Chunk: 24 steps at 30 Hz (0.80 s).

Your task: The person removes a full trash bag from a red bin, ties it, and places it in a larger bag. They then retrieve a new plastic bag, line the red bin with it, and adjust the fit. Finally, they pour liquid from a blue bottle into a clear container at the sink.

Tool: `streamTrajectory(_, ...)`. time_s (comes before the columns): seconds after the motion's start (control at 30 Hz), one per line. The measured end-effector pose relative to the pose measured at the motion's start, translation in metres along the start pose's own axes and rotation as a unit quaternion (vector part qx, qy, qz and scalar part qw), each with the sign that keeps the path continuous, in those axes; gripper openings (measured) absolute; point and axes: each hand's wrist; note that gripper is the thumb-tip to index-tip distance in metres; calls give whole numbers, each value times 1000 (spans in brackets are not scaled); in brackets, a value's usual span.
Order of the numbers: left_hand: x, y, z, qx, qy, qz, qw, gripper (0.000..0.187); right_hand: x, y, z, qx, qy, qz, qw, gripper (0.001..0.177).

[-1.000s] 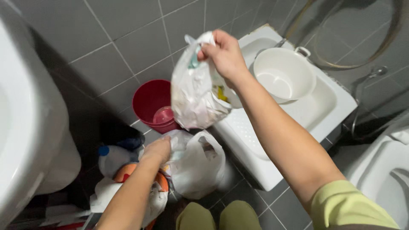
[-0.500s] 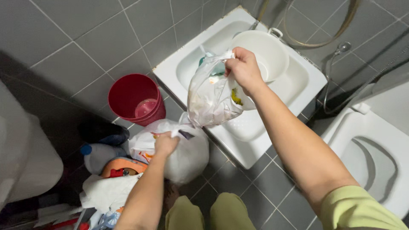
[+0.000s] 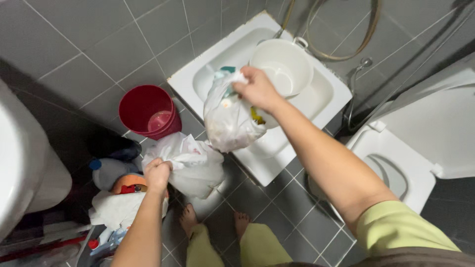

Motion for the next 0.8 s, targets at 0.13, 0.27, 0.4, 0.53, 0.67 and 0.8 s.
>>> streamTrajectory(0.13, 0, -26, 37, 36, 30, 11, 999, 21, 22, -19, -14, 30, -178, -85, 980, 34)
streamTrajectory(0.27, 13, -48, 88, 97, 25, -23, 995, 22, 47, -36, -25, 7, -239, -171, 956, 52)
streamTrajectory(0.4, 11, -71, 124, 147, 31, -24, 988, 23, 70, -52, -59, 43, -285, -239, 927, 78)
streamTrajectory(0.53, -4, -95, 158, 170, 47, -30, 984, 20, 101, -71, -93, 29, -329, -288, 899, 105)
streamTrajectory(0.67, -25, -138, 187, 198, 60, -54, 977, 22, 133, -97, -115, 27, -368, -316, 874, 99)
streamTrajectory(0.8, -44, -196, 218, 252, 179, -81, 948, 20, 163, -129, -135, 34, -339, -271, 900, 85)
Point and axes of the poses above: each hand's wrist, its own y-axis towards the middle knuckle, its own x-axis out of the palm, z = x × y, and after that the axes turned 13 degrees about -z, right-handed
